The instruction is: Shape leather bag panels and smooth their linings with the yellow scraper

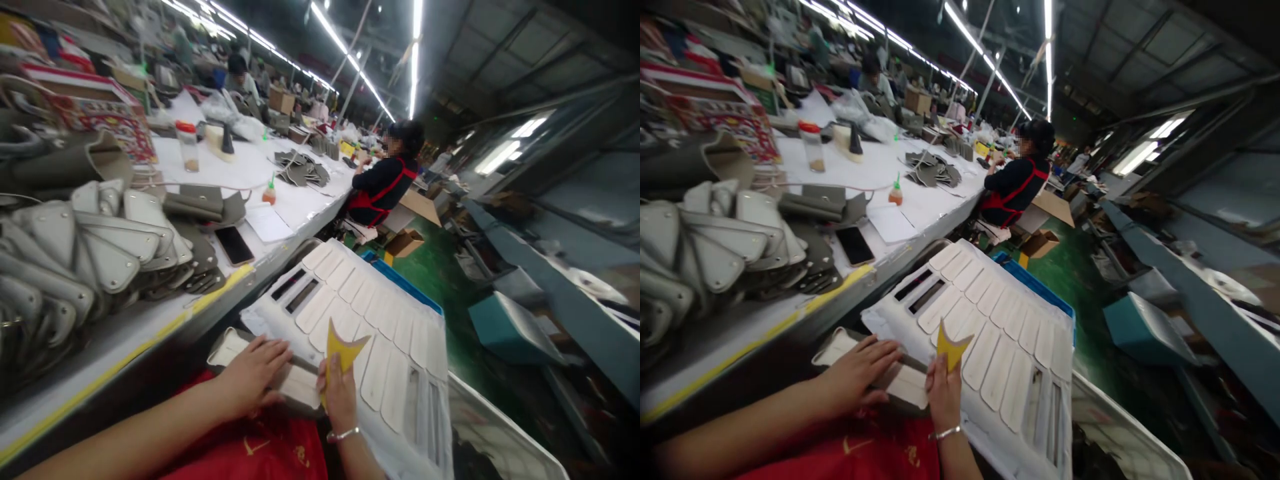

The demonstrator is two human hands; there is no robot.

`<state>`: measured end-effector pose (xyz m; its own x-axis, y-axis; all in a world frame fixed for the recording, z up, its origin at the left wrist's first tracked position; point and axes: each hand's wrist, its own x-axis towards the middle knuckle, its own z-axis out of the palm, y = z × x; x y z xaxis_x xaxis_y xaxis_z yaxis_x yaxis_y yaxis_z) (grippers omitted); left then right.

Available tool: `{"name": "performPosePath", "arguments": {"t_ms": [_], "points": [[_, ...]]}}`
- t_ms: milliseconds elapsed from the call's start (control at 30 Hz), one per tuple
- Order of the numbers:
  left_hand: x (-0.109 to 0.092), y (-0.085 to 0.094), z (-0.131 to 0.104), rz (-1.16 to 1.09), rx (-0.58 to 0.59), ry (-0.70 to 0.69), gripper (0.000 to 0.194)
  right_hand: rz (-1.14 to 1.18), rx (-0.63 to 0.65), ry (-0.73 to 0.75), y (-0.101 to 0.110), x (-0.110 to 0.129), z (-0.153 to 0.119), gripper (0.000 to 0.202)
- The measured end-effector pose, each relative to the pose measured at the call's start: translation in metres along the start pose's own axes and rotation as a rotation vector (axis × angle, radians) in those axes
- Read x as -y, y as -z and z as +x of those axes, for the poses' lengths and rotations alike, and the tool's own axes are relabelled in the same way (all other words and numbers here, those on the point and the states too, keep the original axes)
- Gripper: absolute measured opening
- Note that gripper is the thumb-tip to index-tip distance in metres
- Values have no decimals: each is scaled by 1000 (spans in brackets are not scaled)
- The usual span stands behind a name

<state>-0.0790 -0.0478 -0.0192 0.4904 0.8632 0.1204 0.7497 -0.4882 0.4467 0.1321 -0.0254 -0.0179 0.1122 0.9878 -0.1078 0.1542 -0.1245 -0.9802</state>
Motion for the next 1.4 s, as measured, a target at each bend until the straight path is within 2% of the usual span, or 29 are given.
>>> {"name": "performPosePath", "arguments": {"t_ms": [67,133,167,233,267,333,433,533,633,733,867,1033,1133,1200,1300,1400], "points": [[21,13,-23,-71,-188,110,50,-117,192,-41,2,15,6,46],[46,23,-47,-253,-364,361,44,-229,417,-120,1,33,13,45],[57,25,-56,-393,-416,493,46,-286,544,-165,-1,42,18,41],[75,24,-65,-708,-454,675,53,-421,794,-226,-10,57,32,32],[79,21,-65,-857,-443,709,57,-520,901,-205,-17,64,40,29],[80,13,-58,-1078,-389,717,61,-791,1042,-34,-34,74,58,24],[72,0,-41,-1304,-375,765,60,-1174,1077,322,-70,79,79,23],[72,-8,-30,-1646,-466,822,67,-1378,965,541,-112,72,90,36],[80,-7,-25,-1923,-519,772,72,-1398,833,758,-152,61,96,45],[84,1,-23,-2032,-541,741,72,-1293,841,946,-181,54,104,46],[79,7,-26,-2023,-562,844,59,-1150,973,1137,-203,54,113,50],[69,-6,-40,-1679,-648,1018,38,-1013,1090,1275,-214,49,115,49],[61,-11,-42,-1541,-670,1077,40,-943,1124,1310,-214,46,114,50],[57,-8,-40,-1440,-657,1095,44,-919,1141,1319,-213,45,113,50],[53,-5,-40,-1138,-600,1104,49,-909,1159,1331,-210,46,111,51],[54,-11,-50,-871,-522,1079,48,-909,1165,1325,-207,46,110,50]]}}
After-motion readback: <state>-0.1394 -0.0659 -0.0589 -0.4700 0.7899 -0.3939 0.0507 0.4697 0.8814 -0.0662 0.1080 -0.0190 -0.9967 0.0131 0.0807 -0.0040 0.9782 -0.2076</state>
